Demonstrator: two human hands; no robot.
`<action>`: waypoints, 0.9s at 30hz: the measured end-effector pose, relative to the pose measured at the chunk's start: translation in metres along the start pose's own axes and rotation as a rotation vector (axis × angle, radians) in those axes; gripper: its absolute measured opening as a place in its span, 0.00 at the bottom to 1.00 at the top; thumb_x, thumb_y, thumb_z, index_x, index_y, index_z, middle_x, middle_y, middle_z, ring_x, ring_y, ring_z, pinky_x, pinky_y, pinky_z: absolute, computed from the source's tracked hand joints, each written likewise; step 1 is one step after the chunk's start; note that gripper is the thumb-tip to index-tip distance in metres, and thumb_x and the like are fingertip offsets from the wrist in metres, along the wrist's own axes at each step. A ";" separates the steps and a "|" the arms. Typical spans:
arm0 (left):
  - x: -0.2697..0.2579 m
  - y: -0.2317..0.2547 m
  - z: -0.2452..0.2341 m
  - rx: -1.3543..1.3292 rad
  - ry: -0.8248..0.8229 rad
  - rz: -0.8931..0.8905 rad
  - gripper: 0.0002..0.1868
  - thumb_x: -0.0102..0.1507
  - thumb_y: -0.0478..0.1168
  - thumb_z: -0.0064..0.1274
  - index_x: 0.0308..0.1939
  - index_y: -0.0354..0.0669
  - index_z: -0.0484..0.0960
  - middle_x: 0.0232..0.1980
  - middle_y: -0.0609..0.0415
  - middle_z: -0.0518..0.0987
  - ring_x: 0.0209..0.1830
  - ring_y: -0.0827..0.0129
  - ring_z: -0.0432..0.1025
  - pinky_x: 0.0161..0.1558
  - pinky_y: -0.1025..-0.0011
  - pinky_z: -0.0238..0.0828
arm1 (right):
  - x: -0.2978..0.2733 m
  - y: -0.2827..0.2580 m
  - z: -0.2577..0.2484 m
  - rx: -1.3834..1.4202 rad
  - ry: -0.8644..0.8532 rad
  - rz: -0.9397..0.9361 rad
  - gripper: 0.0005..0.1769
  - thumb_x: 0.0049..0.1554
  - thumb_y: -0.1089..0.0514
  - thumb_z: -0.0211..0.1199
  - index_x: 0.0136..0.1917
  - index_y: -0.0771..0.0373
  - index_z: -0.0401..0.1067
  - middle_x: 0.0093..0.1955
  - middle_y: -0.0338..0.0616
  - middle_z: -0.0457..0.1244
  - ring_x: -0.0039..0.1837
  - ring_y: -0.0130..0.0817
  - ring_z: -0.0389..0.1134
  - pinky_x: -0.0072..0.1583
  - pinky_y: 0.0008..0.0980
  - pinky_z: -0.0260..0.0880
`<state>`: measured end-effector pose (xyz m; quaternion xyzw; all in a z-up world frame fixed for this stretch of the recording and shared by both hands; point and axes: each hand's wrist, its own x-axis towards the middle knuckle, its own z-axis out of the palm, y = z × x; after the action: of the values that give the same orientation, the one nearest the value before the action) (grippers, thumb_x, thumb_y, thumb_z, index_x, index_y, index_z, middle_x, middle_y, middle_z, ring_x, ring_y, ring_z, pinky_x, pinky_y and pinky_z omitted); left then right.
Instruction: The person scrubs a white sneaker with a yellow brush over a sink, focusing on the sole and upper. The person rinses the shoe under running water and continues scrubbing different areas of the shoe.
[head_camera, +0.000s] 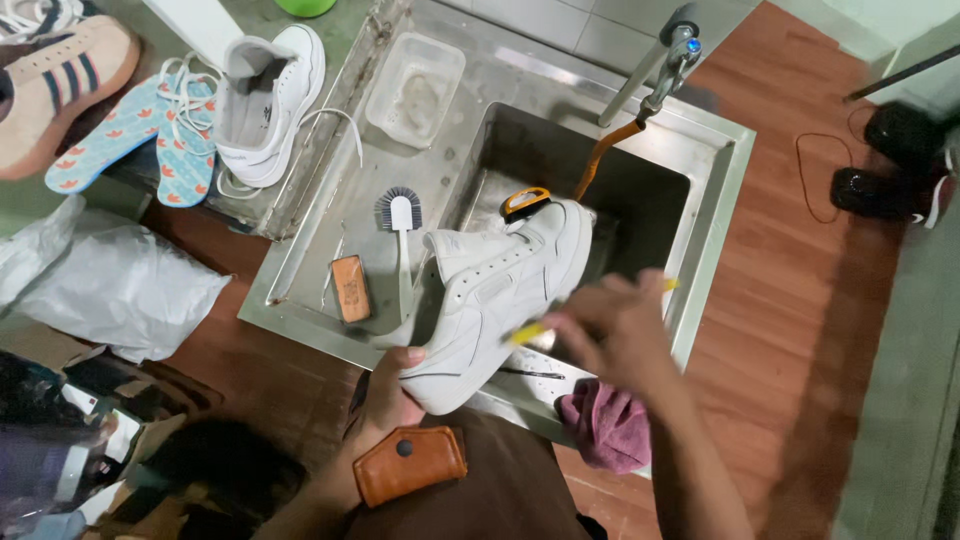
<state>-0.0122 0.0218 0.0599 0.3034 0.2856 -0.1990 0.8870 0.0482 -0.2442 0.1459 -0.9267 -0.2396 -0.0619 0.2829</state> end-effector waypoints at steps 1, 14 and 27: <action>0.003 0.001 -0.001 -0.002 0.003 0.001 0.33 0.52 0.50 0.57 0.53 0.27 0.87 0.46 0.30 0.86 0.43 0.43 0.81 0.48 0.39 0.80 | -0.003 0.018 -0.004 0.002 -0.003 -0.002 0.20 0.64 0.36 0.61 0.34 0.41 0.77 0.28 0.31 0.66 0.38 0.40 0.67 0.55 0.46 0.51; 0.015 0.019 -0.046 -0.140 0.083 0.179 0.37 0.54 0.45 0.50 0.68 0.35 0.79 0.62 0.38 0.83 0.62 0.45 0.76 0.64 0.43 0.70 | -0.019 0.077 0.051 0.011 0.028 0.350 0.17 0.66 0.38 0.63 0.40 0.42 0.82 0.30 0.27 0.68 0.39 0.33 0.65 0.59 0.41 0.54; 0.036 0.066 -0.137 -0.152 0.285 0.403 0.33 0.57 0.39 0.50 0.68 0.33 0.78 0.67 0.43 0.80 0.68 0.52 0.73 0.71 0.55 0.67 | -0.013 -0.017 0.323 -0.141 -0.534 -0.115 0.10 0.50 0.50 0.70 0.45 0.52 0.80 0.43 0.43 0.71 0.49 0.52 0.72 0.60 0.52 0.61</action>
<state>-0.0033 0.1537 -0.0238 0.3115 0.3557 0.0485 0.8798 0.0220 -0.0585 -0.1181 -0.9125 -0.3527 0.1520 0.1408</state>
